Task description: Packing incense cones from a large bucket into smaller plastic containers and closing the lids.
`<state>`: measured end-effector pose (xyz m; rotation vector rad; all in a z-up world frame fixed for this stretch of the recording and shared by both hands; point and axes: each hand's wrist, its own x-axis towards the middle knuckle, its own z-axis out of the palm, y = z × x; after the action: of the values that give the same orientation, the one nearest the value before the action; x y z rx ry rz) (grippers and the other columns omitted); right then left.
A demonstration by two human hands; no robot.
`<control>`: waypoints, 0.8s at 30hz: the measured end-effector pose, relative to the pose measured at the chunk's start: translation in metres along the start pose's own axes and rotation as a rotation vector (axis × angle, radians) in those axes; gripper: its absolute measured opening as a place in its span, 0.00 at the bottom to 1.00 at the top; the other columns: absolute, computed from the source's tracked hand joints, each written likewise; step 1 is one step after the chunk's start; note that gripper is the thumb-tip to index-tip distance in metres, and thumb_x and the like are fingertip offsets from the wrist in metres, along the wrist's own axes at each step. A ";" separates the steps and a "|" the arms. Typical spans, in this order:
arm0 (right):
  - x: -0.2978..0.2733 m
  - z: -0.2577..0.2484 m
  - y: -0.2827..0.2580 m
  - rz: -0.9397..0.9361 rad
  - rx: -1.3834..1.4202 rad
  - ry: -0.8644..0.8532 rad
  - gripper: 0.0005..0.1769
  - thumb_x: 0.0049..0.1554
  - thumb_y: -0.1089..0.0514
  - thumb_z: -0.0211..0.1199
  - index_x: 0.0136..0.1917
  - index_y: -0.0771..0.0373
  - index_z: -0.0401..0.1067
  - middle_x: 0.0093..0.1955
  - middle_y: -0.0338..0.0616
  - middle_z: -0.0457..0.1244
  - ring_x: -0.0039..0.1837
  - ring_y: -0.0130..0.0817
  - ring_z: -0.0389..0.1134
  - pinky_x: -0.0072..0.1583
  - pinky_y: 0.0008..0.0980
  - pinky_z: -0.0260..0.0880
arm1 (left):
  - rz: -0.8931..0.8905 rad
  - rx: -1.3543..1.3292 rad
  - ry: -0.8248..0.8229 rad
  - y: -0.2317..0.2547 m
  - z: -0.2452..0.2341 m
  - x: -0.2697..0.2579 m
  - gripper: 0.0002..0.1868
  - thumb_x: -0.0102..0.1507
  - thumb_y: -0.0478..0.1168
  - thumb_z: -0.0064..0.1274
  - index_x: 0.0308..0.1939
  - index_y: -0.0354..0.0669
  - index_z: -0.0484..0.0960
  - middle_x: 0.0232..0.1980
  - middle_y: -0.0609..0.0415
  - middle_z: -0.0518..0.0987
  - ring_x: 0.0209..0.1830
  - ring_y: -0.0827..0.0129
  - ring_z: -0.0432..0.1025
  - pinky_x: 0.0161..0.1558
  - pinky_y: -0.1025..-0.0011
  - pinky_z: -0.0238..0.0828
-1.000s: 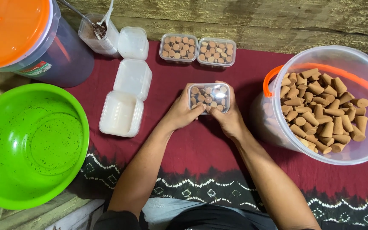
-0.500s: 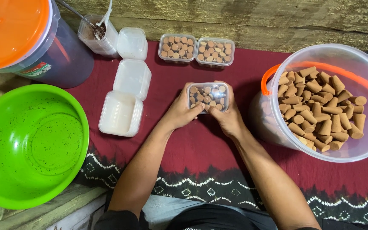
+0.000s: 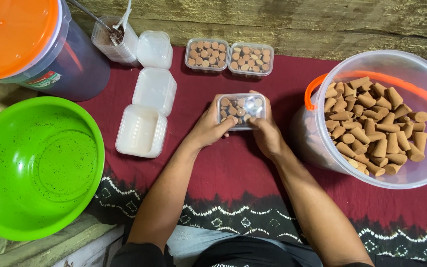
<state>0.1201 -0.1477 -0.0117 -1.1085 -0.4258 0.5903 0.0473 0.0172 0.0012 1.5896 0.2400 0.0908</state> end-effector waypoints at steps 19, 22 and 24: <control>0.000 -0.009 0.012 -0.114 -0.078 -0.103 0.40 0.61 0.58 0.52 0.83 0.57 0.42 0.64 0.53 0.55 0.63 0.41 0.59 0.62 0.39 0.67 | -0.051 -0.121 0.046 -0.008 0.011 0.007 0.36 0.55 0.32 0.62 0.66 0.46 0.68 0.45 0.47 0.70 0.40 0.64 0.70 0.28 0.73 0.80; 0.000 -0.008 0.009 -0.110 -0.098 -0.090 0.40 0.61 0.59 0.53 0.83 0.56 0.43 0.64 0.54 0.55 0.63 0.42 0.59 0.62 0.40 0.67 | -0.033 -0.143 0.048 -0.010 0.014 0.008 0.36 0.55 0.31 0.62 0.67 0.47 0.68 0.45 0.49 0.69 0.41 0.66 0.70 0.28 0.74 0.79; -0.001 -0.008 0.006 -0.116 -0.235 -0.088 0.40 0.60 0.61 0.56 0.82 0.56 0.45 0.65 0.58 0.56 0.64 0.46 0.60 0.63 0.43 0.68 | -0.024 -0.152 0.056 -0.006 0.016 0.006 0.35 0.55 0.30 0.61 0.66 0.46 0.68 0.45 0.49 0.70 0.41 0.65 0.70 0.29 0.74 0.79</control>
<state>0.1232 -0.1523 -0.0207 -1.2750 -0.6433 0.4965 0.0563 0.0033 -0.0058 1.4339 0.2890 0.1323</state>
